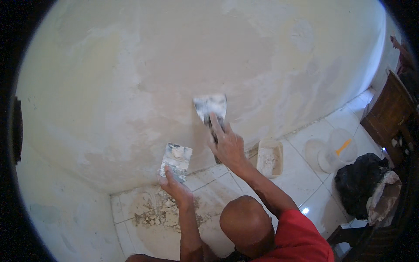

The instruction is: The person applies putty to a wall using putty knives, repeatedly scooping paste from a container onto a putty knife and smoothing it onto the wall surface.

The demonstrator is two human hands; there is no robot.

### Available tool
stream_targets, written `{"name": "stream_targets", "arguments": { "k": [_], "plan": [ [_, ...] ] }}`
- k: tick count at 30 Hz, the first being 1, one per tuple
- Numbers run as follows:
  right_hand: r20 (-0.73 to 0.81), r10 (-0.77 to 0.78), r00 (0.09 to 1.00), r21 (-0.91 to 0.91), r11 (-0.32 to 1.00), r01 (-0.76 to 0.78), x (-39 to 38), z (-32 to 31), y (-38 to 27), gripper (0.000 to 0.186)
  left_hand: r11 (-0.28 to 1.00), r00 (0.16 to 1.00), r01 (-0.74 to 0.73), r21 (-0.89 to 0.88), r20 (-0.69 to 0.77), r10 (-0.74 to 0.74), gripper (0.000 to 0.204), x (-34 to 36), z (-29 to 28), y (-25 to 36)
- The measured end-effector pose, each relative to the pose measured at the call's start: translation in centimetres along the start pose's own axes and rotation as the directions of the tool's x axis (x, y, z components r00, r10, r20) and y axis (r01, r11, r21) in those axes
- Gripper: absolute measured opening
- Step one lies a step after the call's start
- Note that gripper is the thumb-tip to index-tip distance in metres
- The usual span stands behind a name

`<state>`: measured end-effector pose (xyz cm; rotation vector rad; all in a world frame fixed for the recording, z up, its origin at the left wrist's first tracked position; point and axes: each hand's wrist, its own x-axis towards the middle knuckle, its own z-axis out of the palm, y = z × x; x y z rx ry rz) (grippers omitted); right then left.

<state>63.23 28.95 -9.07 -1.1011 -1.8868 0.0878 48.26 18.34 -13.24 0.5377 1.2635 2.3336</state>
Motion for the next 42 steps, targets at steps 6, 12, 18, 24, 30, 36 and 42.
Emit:
{"name": "stream_targets", "arguments": {
  "k": [6,12,18,24,30,36,42],
  "plan": [
    [-0.154,0.03,0.988,-0.026,0.999,-0.035,1.0,-5.2,4.0,0.069,0.999,1.0,0.003,0.033,-0.019,-0.003,0.033,0.2,-0.5,0.0],
    [-0.212,-0.125,0.969,-0.307,0.95,0.055,3.5,-2.5,9.4,0.066,1.0,0.999,0.018,-0.015,0.028,-0.018,0.033,0.4,-0.6,-1.3],
    [-0.023,0.056,0.998,-0.2,0.978,-0.059,-1.8,-1.9,11.3,0.064,1.0,1.0,-0.005,0.026,0.0,0.005,0.032,0.8,-0.7,-0.6],
    [-0.313,0.242,0.919,0.215,0.96,-0.179,6.4,-3.8,5.3,0.058,1.0,1.0,0.009,0.017,0.026,-0.009,0.032,0.7,-0.8,-0.6],
    [-0.051,0.039,0.998,-0.053,0.998,-0.042,-0.3,1.8,2.2,0.064,0.999,0.999,-0.03,0.015,0.025,0.03,0.026,0.5,-0.2,-0.6],
    [-0.217,0.136,0.967,0.014,0.991,-0.136,0.4,-3.6,7.5,0.064,0.999,1.0,0.013,0.041,-0.002,-0.013,0.037,0.1,-0.1,-0.4],
    [-0.203,0.097,0.974,0.019,0.995,-0.096,4.0,-2.4,5.6,0.066,1.0,0.998,0.017,0.002,-0.064,-0.017,0.037,0.6,0.0,-0.7]
  ]
}}
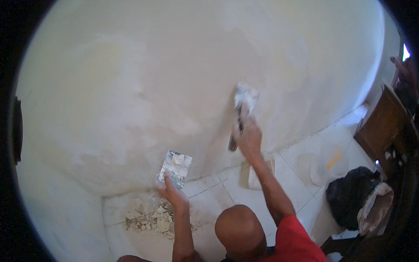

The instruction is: The person applies putty to a wall using putty knives, repeatedly scooping paste from a container onto a putty knife and smoothing it onto the wall surface.

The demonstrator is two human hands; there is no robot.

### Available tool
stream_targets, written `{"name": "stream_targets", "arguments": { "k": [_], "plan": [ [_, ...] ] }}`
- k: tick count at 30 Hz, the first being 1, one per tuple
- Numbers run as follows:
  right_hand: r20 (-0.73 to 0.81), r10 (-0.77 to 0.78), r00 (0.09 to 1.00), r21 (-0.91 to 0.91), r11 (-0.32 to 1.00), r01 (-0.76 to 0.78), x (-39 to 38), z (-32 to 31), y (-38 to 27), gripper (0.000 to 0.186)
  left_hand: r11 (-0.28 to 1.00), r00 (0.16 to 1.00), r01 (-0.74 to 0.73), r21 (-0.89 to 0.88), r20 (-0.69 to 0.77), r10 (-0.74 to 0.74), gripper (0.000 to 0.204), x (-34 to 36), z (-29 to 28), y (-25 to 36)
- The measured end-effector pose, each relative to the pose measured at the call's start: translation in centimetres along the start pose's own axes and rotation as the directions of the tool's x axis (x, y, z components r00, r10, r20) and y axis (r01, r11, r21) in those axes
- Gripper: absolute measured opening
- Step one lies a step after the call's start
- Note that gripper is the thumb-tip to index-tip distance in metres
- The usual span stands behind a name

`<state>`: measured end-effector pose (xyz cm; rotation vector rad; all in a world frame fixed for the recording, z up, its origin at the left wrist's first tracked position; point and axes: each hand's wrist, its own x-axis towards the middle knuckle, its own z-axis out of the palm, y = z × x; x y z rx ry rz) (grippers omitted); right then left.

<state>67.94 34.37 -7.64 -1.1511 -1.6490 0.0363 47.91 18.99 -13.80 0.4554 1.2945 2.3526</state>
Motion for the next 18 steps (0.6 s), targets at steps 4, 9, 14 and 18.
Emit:
{"name": "stream_targets", "arguments": {
  "k": [4,9,14,18],
  "plan": [
    [0.242,-0.138,0.96,-0.132,0.976,0.173,-6.3,-1.3,-0.7,0.074,1.0,0.998,-0.004,0.023,0.064,0.002,0.032,-0.2,-0.1,0.3],
    [0.371,-0.247,0.895,-0.124,0.942,0.312,-3.9,-7.2,-3.0,0.067,0.999,0.998,0.024,-0.048,0.05,-0.022,0.032,0.5,-1.4,-0.1],
    [0.173,-0.757,0.629,-0.39,0.534,0.75,9.9,-10.2,-8.4,0.062,0.997,0.992,0.027,-0.074,0.123,-0.018,0.02,1.1,-1.4,-1.2],
    [0.279,-0.833,0.478,-0.55,0.269,0.791,16.4,-9.6,-11.4,0.067,0.99,0.993,0.046,-0.134,0.115,-0.031,0.019,1.0,-1.1,-1.5]
  ]
}}
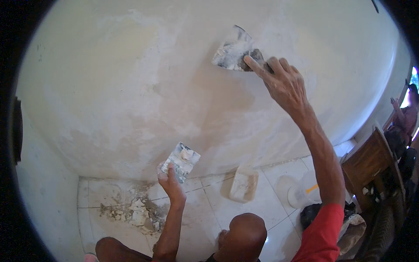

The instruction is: The person applies putty to a wall using putty knives, repeatedly scooping paste from a container onto a putty knife and smoothing it onto the wall surface.

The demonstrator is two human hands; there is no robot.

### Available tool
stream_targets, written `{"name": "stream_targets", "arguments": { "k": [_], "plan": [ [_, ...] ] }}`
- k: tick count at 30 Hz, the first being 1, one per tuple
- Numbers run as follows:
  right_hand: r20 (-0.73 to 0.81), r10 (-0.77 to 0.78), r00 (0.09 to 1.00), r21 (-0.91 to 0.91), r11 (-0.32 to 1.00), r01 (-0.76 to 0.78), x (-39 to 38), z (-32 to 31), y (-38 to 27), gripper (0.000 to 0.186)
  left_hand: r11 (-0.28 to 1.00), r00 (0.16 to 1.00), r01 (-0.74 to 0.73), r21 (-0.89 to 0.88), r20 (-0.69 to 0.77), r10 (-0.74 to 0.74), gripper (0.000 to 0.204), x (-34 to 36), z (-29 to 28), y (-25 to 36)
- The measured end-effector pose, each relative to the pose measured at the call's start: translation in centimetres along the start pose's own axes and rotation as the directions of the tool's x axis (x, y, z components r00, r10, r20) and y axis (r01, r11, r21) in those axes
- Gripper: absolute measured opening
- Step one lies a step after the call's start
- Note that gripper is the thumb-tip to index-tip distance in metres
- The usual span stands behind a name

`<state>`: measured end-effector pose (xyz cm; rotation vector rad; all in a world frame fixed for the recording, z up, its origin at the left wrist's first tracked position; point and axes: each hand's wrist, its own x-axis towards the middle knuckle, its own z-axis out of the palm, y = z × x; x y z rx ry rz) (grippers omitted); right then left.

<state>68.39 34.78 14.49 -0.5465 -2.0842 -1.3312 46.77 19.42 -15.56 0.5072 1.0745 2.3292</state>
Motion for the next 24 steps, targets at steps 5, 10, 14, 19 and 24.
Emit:
{"name": "stream_targets", "arguments": {
  "k": [5,10,14,19,24],
  "plan": [
    [0.032,-0.038,0.999,-0.079,0.996,0.04,1.8,1.4,0.8,0.071,0.999,1.0,0.011,0.032,-0.009,-0.011,0.018,0.1,-0.2,-0.1],
    [0.066,0.025,0.998,-0.23,0.973,-0.01,-1.6,1.4,4.2,0.07,0.999,1.0,-0.007,0.048,0.014,0.006,0.018,-0.2,-0.1,0.2],
    [0.147,0.31,0.939,-0.163,0.944,-0.286,-8.2,-0.1,4.7,0.063,1.0,1.0,-0.013,0.01,0.01,0.013,0.017,-0.2,0.0,0.5],
    [0.224,0.721,0.656,0.29,0.594,-0.751,-5.5,-1.5,-2.6,0.056,1.0,1.0,0.011,0.012,0.02,-0.012,0.018,0.4,-1.3,-0.1],
    [0.061,0.75,0.658,0.423,0.578,-0.698,2.4,0.2,-5.9,0.049,0.999,0.999,0.035,-0.024,0.027,-0.034,0.019,0.0,0.3,0.4]
  ]
}}
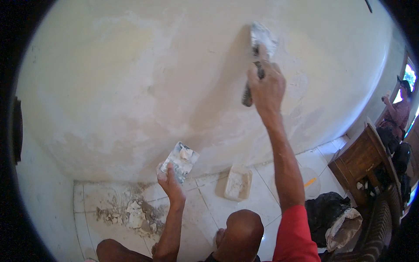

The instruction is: The person applies putty to a wall using putty knives, repeatedly scooping paste from a container onto a putty knife and smoothing it onto the wall surface.

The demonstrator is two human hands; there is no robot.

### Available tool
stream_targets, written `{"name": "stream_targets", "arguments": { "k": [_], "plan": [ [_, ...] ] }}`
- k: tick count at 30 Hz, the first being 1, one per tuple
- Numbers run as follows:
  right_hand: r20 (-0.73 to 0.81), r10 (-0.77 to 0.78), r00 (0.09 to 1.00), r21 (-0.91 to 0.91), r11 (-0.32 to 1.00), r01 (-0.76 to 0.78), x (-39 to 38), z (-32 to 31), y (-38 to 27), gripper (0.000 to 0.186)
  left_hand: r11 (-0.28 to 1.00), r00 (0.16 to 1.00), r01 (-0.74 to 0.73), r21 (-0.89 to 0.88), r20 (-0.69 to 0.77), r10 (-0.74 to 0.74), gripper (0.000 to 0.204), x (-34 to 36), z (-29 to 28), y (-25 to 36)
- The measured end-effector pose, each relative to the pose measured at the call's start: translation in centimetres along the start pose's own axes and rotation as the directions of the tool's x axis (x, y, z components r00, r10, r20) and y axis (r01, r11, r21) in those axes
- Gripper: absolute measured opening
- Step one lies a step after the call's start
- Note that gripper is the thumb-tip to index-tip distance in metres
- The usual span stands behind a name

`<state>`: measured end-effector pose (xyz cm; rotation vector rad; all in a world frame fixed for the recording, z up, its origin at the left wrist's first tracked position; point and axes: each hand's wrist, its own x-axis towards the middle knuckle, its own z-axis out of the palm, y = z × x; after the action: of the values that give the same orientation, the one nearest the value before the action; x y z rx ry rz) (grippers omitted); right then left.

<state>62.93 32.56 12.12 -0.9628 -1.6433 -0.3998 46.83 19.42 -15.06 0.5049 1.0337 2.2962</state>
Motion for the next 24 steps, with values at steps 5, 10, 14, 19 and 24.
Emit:
{"name": "stream_targets", "arguments": {
  "k": [5,10,14,19,24],
  "plan": [
    [0.014,-0.131,0.991,-0.072,0.989,0.132,-4.8,5.0,-2.2,0.047,0.999,1.0,-0.029,0.026,0.004,0.029,0.02,-0.1,-0.2,0.2],
    [0.207,-0.273,0.939,-0.115,0.947,0.301,-11.9,4.8,-0.5,0.057,1.0,1.0,-0.024,0.012,-0.017,0.024,0.02,-0.5,0.1,1.2],
    [0.278,-0.311,0.909,-0.11,0.93,0.352,-13.1,1.1,2.8,0.06,0.999,1.0,-0.012,0.03,-0.027,0.013,0.02,-0.5,0.0,0.9],
    [0.055,-0.097,0.994,-0.001,0.995,0.097,-3.3,0.6,0.8,0.054,1.0,1.0,-0.007,0.02,0.006,0.006,0.018,0.0,-0.7,-0.1],
    [0.075,-0.22,0.973,-0.14,0.963,0.229,-2.8,4.5,-2.6,0.065,1.0,1.0,-0.001,0.009,0.022,0.001,0.018,-0.3,0.2,0.4]
  ]
}}
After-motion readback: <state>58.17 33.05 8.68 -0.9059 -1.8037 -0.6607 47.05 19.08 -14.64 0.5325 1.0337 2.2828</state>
